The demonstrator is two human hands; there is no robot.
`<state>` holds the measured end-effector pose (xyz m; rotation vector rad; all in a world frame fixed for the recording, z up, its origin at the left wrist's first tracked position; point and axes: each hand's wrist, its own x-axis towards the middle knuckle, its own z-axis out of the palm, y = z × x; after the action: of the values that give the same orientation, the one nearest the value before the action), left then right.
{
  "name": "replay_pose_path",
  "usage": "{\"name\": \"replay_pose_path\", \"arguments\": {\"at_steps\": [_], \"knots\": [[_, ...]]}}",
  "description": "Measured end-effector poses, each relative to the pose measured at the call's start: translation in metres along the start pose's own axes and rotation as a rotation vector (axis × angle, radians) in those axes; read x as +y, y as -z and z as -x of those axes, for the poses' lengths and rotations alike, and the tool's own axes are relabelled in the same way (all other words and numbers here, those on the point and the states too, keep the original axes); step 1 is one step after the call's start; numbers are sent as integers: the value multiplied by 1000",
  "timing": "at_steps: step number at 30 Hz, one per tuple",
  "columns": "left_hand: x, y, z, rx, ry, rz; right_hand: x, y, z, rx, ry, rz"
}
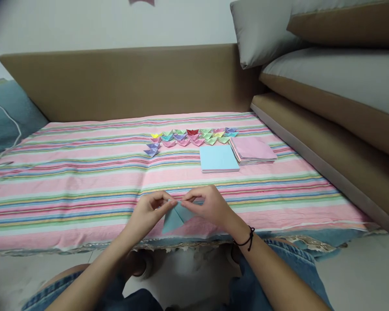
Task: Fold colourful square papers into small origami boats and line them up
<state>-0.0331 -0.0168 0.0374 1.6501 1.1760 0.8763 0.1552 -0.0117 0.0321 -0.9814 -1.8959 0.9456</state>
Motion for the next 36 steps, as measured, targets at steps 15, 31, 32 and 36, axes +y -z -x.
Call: {"name": "replay_pose_path", "arguments": {"at_steps": [15,31,32,36], "knots": [[-7,15,-9,17,149,159,14,23,-2,-121,-265,-102],[-12,-1,-7,228,197,626,7,-25,-2,115,-383,-642],[-12,-2,-7,215,172,609,8,-25,-3,138,-388,-631],[-11,0,-7,184,78,548,8,-24,-3,195,-404,-624]]}}
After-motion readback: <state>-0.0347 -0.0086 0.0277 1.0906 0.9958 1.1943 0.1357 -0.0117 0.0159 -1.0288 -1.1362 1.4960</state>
